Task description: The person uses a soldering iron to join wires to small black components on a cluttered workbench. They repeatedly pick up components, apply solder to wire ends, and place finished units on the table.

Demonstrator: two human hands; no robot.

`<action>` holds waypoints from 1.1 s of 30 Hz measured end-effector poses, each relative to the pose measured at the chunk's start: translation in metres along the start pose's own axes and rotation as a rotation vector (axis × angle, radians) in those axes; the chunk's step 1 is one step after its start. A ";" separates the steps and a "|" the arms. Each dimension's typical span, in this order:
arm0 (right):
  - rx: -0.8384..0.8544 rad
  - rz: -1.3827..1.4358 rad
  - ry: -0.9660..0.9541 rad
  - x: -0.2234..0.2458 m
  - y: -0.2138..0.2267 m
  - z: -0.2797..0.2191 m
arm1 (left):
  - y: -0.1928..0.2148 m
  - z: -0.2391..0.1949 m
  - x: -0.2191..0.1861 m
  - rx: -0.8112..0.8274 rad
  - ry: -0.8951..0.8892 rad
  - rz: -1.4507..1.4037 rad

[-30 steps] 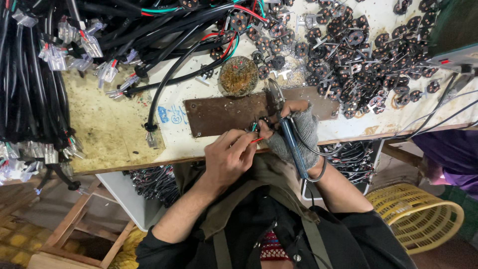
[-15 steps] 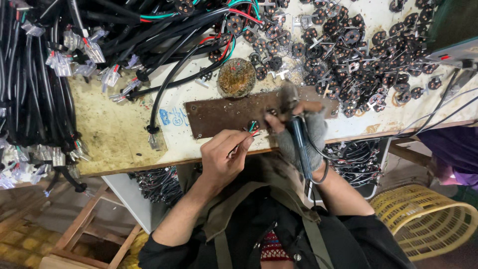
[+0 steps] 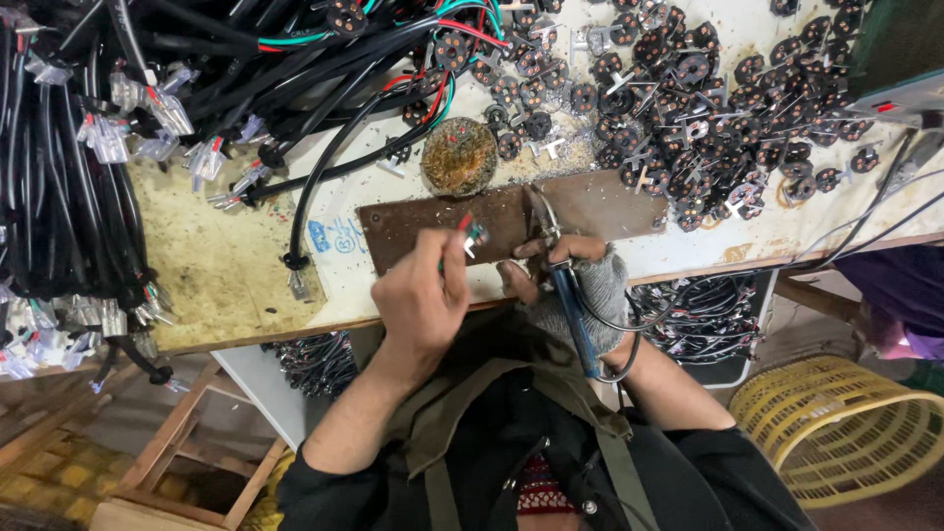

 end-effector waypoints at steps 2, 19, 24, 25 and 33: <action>0.015 -0.085 0.059 0.005 0.000 0.001 | 0.010 0.010 -0.001 -0.107 -0.001 0.026; 0.077 -0.297 0.210 0.022 0.005 0.002 | -0.004 -0.001 -0.011 0.186 0.139 -0.278; 0.156 -0.402 0.153 0.012 0.002 0.003 | -0.009 -0.009 -0.023 0.158 0.032 -0.374; 0.145 -0.389 0.164 0.014 0.003 0.003 | -0.008 -0.007 -0.026 0.168 -0.013 -0.374; 0.111 -0.265 0.119 0.014 0.005 0.008 | -0.015 0.003 -0.026 0.441 -0.173 -0.113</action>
Point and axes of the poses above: each hand's wrist, its own z-axis towards the middle knuckle, its own y-axis out of the back of the hand, x = y × z, the point moved 10 cm from there along z, towards the middle knuckle, and after that the axes turned 9 degrees about y, right-handed, at the moved point
